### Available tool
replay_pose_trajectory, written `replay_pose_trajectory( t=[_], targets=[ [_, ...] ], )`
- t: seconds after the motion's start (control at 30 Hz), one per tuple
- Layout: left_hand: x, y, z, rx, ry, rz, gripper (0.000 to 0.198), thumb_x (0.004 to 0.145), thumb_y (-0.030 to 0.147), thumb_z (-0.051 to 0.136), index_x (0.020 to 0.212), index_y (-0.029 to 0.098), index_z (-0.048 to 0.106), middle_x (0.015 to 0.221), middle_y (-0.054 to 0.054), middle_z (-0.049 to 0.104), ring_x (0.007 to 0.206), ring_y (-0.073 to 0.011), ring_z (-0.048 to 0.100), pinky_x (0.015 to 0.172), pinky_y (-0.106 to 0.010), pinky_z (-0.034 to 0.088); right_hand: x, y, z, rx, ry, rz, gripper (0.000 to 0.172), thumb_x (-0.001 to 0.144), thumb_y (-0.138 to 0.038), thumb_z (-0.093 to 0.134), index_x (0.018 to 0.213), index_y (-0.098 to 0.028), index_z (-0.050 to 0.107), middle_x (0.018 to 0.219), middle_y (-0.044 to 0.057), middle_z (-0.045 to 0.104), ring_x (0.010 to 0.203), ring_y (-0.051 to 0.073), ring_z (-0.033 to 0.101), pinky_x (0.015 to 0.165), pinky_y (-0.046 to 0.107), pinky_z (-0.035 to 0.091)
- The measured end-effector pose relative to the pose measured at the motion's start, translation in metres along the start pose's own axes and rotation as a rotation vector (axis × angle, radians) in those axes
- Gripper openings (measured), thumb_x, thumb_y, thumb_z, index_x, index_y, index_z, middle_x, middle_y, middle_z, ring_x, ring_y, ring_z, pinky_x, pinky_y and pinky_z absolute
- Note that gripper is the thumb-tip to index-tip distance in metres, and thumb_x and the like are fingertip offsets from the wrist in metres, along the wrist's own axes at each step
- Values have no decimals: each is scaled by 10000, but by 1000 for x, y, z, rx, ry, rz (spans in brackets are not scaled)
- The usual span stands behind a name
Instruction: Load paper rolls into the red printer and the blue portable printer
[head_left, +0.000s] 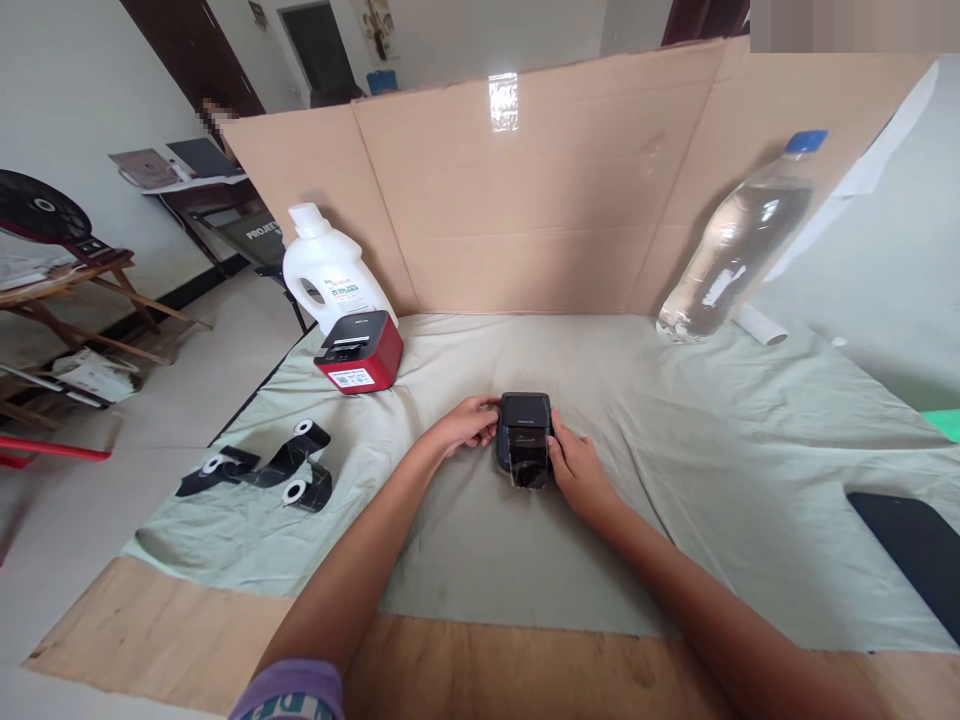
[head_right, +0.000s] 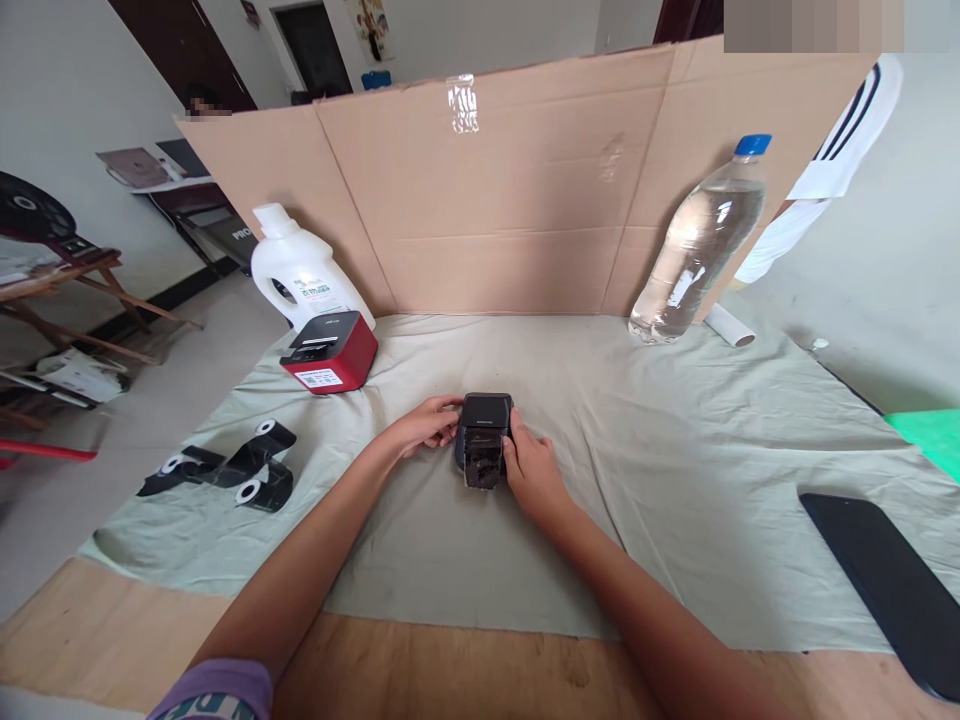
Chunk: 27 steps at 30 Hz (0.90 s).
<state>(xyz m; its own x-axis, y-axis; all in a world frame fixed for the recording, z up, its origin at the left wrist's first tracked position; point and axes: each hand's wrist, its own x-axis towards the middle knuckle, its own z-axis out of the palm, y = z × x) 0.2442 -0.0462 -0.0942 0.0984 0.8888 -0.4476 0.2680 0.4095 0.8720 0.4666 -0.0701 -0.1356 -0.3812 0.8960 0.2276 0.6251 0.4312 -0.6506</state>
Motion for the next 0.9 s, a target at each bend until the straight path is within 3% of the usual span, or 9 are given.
replay_pose_trajectory(
  t=[0.23,0.67,0.9],
  targets=[
    [0,1,0,-5,3,-18,525,796,192,571,1320,194,531,603,63,541,435,-61,475,390,-162,195,0,1,0,16,-8,-1,565,1015,-345,228,1541,-173,340,1334,150,644,1086,297,655,916,475,452],
    [-2,1,1,-13,2,-1,518,804,177,550,1322,187,528,595,60,531,434,-62,480,381,-156,193,0,-4,-6,33,-36,87,602,994,-384,255,1533,-135,354,1156,153,719,993,283,668,953,459,448],
    [-2,2,2,-11,-2,-6,518,800,181,559,1317,190,531,593,60,526,434,-63,476,381,-156,186,-1,-4,-6,55,-28,103,618,989,-418,255,1524,-129,365,1166,152,715,1015,289,655,987,470,432]
  ],
)
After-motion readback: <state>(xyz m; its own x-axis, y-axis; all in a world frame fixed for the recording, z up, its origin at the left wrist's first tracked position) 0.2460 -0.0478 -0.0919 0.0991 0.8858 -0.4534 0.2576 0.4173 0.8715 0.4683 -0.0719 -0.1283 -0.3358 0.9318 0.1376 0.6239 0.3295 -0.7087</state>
